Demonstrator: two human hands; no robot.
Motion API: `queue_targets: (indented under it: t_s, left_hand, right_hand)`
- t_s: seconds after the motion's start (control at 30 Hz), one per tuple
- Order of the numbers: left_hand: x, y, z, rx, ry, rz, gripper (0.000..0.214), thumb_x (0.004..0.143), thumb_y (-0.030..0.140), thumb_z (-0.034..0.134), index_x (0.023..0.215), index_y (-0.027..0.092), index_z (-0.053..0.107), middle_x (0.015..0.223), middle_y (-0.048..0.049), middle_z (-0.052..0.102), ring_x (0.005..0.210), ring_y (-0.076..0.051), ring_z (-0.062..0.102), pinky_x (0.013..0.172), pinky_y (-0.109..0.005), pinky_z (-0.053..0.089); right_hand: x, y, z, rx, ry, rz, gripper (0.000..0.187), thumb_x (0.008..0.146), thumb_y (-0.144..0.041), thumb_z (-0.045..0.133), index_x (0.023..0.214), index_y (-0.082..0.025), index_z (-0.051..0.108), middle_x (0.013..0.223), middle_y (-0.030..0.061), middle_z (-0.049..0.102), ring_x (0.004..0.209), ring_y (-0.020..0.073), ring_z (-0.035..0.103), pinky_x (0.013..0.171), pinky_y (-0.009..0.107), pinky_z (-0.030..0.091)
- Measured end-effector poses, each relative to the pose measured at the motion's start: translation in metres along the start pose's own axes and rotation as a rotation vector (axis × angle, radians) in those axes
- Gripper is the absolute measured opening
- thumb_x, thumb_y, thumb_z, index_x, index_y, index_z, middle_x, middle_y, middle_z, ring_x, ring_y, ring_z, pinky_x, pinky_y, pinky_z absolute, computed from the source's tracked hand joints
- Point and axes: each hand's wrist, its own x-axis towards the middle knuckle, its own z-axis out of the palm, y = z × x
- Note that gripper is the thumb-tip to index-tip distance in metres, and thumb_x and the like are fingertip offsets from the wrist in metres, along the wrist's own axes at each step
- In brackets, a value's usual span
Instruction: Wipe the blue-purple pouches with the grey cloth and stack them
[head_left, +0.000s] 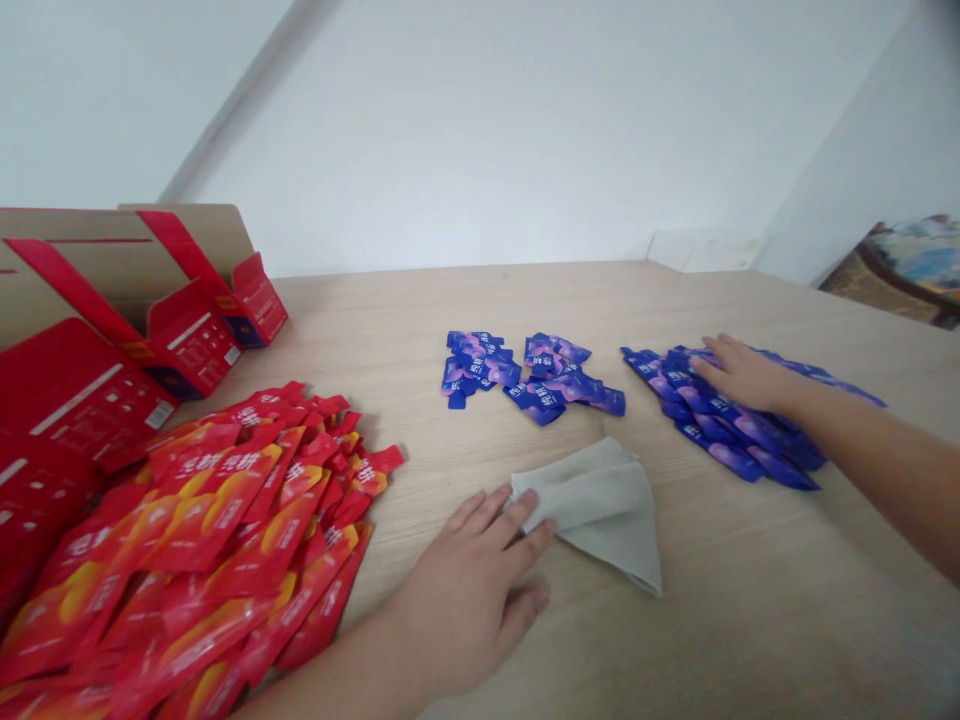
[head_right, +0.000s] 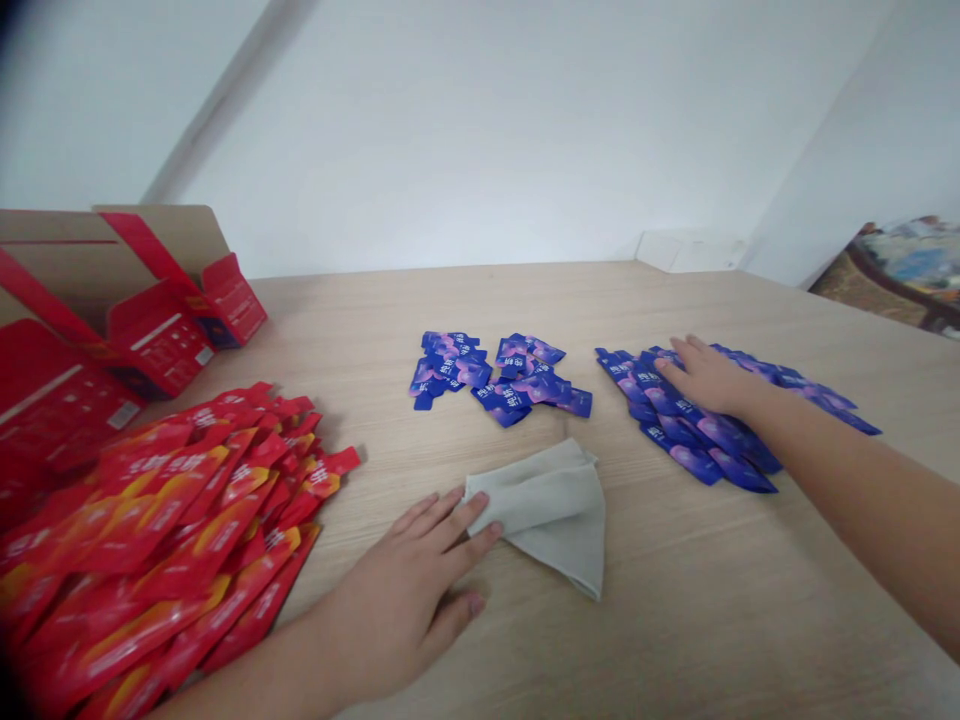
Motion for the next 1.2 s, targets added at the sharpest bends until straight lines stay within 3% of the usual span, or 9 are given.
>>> queue_targets:
  t_s: [0.1, 0.2, 0.33, 0.43, 0.53, 0.7, 0.9, 1.07, 1.2]
  left_hand:
    - [-0.001, 0.000, 0.000, -0.029, -0.009, -0.007, 0.074, 0.102, 0.035, 0.066, 0.171, 0.034, 0.041, 0.181, -0.0068, 0.030, 0.168, -0.040, 0.027, 0.135, -0.065, 0.026]
    - [-0.002, -0.001, 0.000, -0.061, -0.012, -0.014, 0.074, 0.101, 0.035, 0.067, 0.171, 0.035, 0.041, 0.181, -0.0065, 0.028, 0.168, -0.041, 0.026, 0.135, -0.066, 0.024]
    - [-0.002, -0.001, -0.003, -0.091, -0.023, -0.009, 0.077, 0.099, 0.033, 0.069, 0.171, 0.035, 0.041, 0.182, -0.0061, 0.026, 0.168, -0.042, 0.025, 0.134, -0.068, 0.024]
    - [-0.002, -0.001, -0.002, -0.097, -0.040, -0.025, 0.075, 0.099, 0.034, 0.069, 0.169, 0.033, 0.044, 0.181, -0.0067, 0.029, 0.167, -0.042, 0.026, 0.134, -0.068, 0.024]
    - [-0.003, -0.003, 0.003, -0.121, -0.001, -0.012, 0.069, 0.105, 0.047, 0.063, 0.170, 0.036, 0.042, 0.181, -0.0048, 0.029, 0.168, -0.041, 0.027, 0.135, -0.067, 0.024]
    - [-0.005, -0.008, 0.010, -0.144, 0.043, 0.014, 0.066, 0.109, 0.056, 0.055, 0.171, 0.039, 0.039, 0.182, -0.0035, 0.028, 0.168, -0.041, 0.026, 0.135, -0.067, 0.023]
    - [-0.004, -0.006, 0.010, -0.130, 0.057, 0.018, 0.066, 0.109, 0.054, 0.056, 0.170, 0.037, 0.041, 0.182, -0.0060, 0.030, 0.167, -0.043, 0.028, 0.134, -0.069, 0.025]
    - [-0.003, -0.007, 0.010, -0.098, 0.065, 0.034, 0.067, 0.107, 0.049, 0.061, 0.170, 0.035, 0.043, 0.181, -0.0077, 0.032, 0.167, -0.043, 0.028, 0.134, -0.068, 0.025]
    - [0.000, -0.004, 0.006, -0.037, 0.030, 0.021, 0.070, 0.103, 0.040, 0.066, 0.169, 0.032, 0.044, 0.181, -0.0092, 0.032, 0.167, -0.043, 0.029, 0.133, -0.068, 0.028]
  right_hand:
    - [0.038, -0.047, 0.025, 0.031, -0.215, -0.098, 0.080, 0.102, -0.057, 0.055, 0.165, -0.010, 0.047, 0.172, 0.0245, 0.045, 0.161, 0.0368, 0.044, 0.133, 0.049, 0.034]
    - [0.076, -0.098, 0.053, 0.045, -0.383, -0.148, 0.100, 0.095, -0.065, 0.064, 0.174, -0.015, 0.031, 0.179, 0.0180, 0.035, 0.164, 0.0366, 0.037, 0.135, 0.053, 0.031]
    - [0.116, -0.156, 0.080, 0.025, -0.617, -0.102, 0.121, 0.077, -0.070, 0.086, 0.172, -0.012, 0.037, 0.174, 0.0254, 0.041, 0.155, 0.0458, 0.048, 0.123, 0.056, 0.049]
    - [0.135, -0.188, 0.092, -0.009, -0.805, -0.061, 0.083, 0.086, -0.061, 0.086, 0.153, -0.018, 0.061, 0.154, 0.0198, 0.066, 0.132, 0.0405, 0.068, 0.107, 0.055, 0.060]
    - [0.143, -0.208, 0.101, -0.046, -0.917, -0.052, 0.044, 0.103, -0.044, 0.074, 0.139, -0.019, 0.068, 0.140, 0.0125, 0.070, 0.119, 0.0294, 0.072, 0.101, 0.052, 0.062]
    - [0.134, -0.220, 0.108, -0.031, -0.944, -0.104, 0.042, 0.105, -0.040, 0.073, 0.140, -0.019, 0.066, 0.141, 0.0121, 0.068, 0.118, 0.0280, 0.071, 0.098, 0.050, 0.063]
    - [0.118, -0.222, 0.097, -0.005, -0.888, -0.186, 0.041, 0.105, -0.041, 0.073, 0.139, -0.019, 0.067, 0.140, 0.0117, 0.068, 0.117, 0.0282, 0.071, 0.097, 0.050, 0.063]
    - [0.102, -0.219, 0.085, -0.001, -0.780, -0.221, 0.039, 0.105, -0.041, 0.073, 0.135, -0.018, 0.069, 0.136, 0.0100, 0.070, 0.115, 0.0285, 0.072, 0.096, 0.049, 0.064]
    - [0.088, -0.208, 0.077, 0.022, -0.632, -0.132, 0.032, 0.104, -0.039, 0.074, 0.127, -0.017, 0.070, 0.122, 0.0087, 0.074, 0.101, 0.0231, 0.074, 0.088, 0.042, 0.065]
